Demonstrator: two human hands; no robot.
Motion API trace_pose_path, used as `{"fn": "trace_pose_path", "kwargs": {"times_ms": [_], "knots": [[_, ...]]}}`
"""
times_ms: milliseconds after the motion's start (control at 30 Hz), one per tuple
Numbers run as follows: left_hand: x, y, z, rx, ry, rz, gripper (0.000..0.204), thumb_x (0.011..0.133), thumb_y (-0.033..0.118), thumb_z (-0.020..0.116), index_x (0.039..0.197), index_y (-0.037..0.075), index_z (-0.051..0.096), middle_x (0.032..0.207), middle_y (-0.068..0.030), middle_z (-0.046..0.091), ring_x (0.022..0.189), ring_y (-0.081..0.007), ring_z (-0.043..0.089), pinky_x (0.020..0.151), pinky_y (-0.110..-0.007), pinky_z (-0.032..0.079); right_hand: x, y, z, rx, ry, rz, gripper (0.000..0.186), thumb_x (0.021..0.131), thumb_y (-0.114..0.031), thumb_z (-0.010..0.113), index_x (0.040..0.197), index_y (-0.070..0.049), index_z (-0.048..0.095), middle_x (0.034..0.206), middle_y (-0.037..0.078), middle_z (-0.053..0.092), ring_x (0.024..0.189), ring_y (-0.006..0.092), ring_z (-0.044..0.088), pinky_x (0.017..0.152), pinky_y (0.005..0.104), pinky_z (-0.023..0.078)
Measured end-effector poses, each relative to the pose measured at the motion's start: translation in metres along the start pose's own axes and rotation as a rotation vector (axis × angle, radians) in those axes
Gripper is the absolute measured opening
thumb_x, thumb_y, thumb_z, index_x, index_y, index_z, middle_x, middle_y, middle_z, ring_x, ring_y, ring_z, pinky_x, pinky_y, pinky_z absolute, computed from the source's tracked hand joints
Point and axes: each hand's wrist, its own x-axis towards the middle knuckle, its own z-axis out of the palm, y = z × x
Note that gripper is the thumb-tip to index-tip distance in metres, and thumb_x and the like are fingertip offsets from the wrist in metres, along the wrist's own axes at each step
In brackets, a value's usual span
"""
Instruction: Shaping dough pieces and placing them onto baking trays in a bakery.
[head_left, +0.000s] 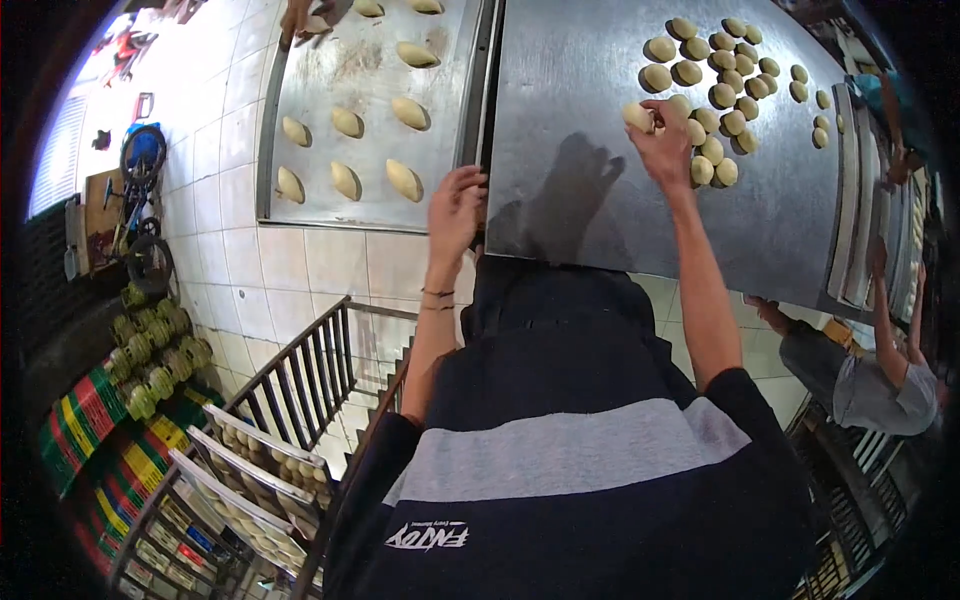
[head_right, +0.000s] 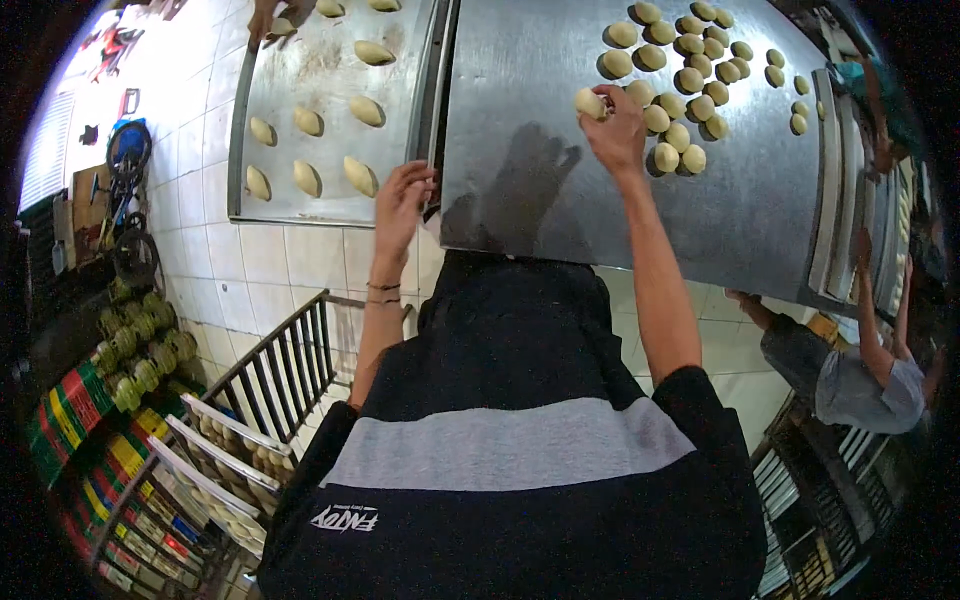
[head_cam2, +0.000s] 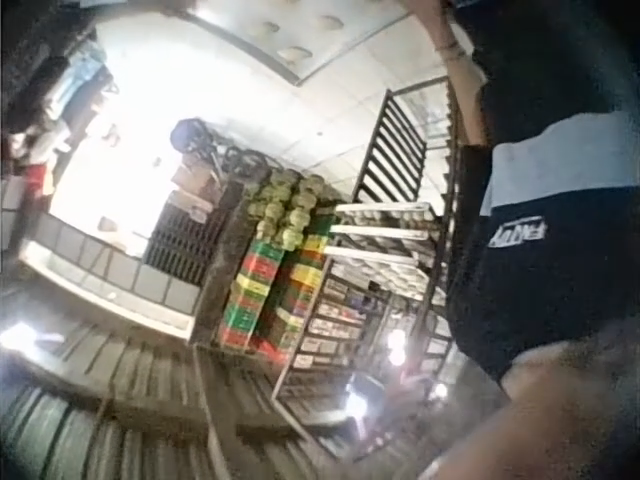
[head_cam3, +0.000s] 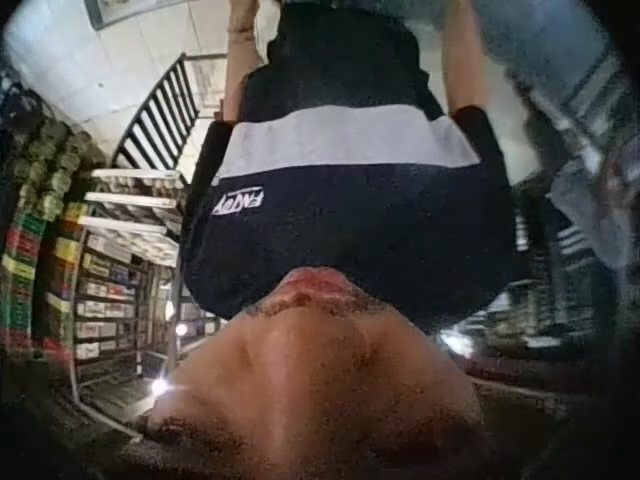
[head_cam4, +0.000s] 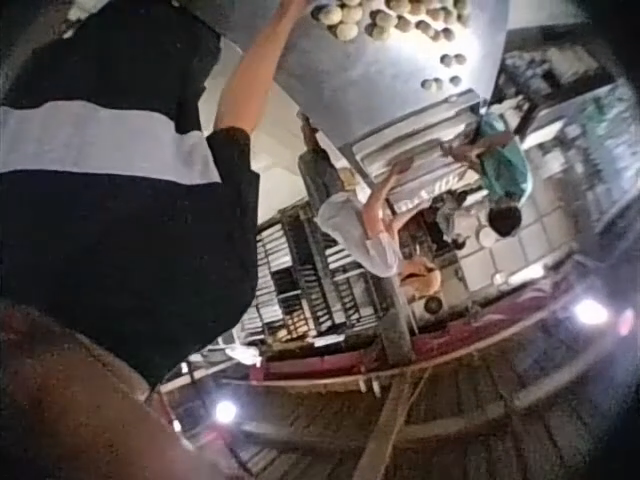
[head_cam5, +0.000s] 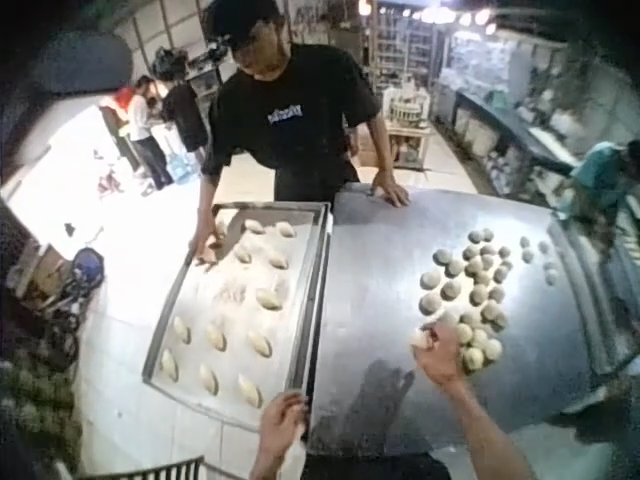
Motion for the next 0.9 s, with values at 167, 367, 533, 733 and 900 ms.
{"fn": "trace_pose_path", "kwargs": {"times_ms": [167, 367, 533, 733, 900], "knots": [[-0.007, -0.004, 0.098, 0.214, -0.089, 0.113, 0.031, 0.105, 0.007, 0.053, 0.135, 0.000, 0.058, 0.120, -0.0125, 0.070, 0.099, -0.0212, 0.068, 0.087, -0.035, 0.055, -0.086, -0.001, -0.001, 0.010, -0.040, -0.418, 0.077, 0.080, 0.004, 0.061, 0.154, -0.012, 0.045, 0.131, 0.017, 0.061, 0.114, 0.0343, 0.063, 0.098, 0.0437, 0.049], [-0.006, -0.024, 0.149, 0.502, -0.166, 0.369, 0.018, 0.101, 0.012, 0.060, 0.115, 0.000, 0.065, 0.100, -0.0199, 0.066, 0.088, -0.0389, 0.065, 0.079, -0.043, 0.052, -0.112, 0.028, -0.006, 0.433, -0.543, -0.079, 0.080, 0.096, 0.003, 0.053, 0.165, -0.018, 0.018, 0.145, 0.018, 0.052, 0.131, 0.0347, 0.052, 0.108, 0.0487, 0.040], [0.002, -0.035, 0.157, 0.527, -0.157, 0.333, 0.016, 0.097, 0.016, 0.066, 0.100, 0.001, 0.067, 0.091, -0.0170, 0.065, 0.091, -0.0384, 0.062, 0.079, -0.045, 0.050, -0.100, 0.035, 0.012, -0.008, -0.274, -0.275, 0.067, 0.105, -0.020, 0.053, 0.165, -0.020, 0.021, 0.158, 0.013, 0.041, 0.149, 0.0304, 0.035, 0.118, 0.0550, 0.026], [0.016, -0.008, 0.156, 0.993, 0.039, 0.525, 0.031, 0.088, 0.023, 0.074, 0.111, 0.006, 0.064, 0.110, -0.0168, 0.063, 0.097, -0.0380, 0.058, 0.085, -0.046, 0.047, -0.080, 0.054, 0.010, -0.448, -0.342, -0.572, 0.057, 0.107, -0.034, 0.050, 0.159, -0.018, 0.034, 0.164, 0.009, 0.036, 0.152, 0.0266, 0.032, 0.120, 0.0563, 0.021], [-0.002, 0.004, 0.168, 0.738, -0.201, 0.577, 0.046, 0.092, 0.022, 0.067, 0.128, -0.003, 0.056, 0.126, -0.0188, 0.060, 0.121, -0.0399, 0.054, 0.101, -0.052, 0.045, -0.010, 0.051, 0.011, -0.291, -0.525, -0.522, 0.042, 0.106, -0.031, 0.052, 0.146, -0.015, 0.054, 0.154, 0.009, 0.049, 0.143, 0.0290, 0.045, 0.118, 0.0557, 0.025]]}}
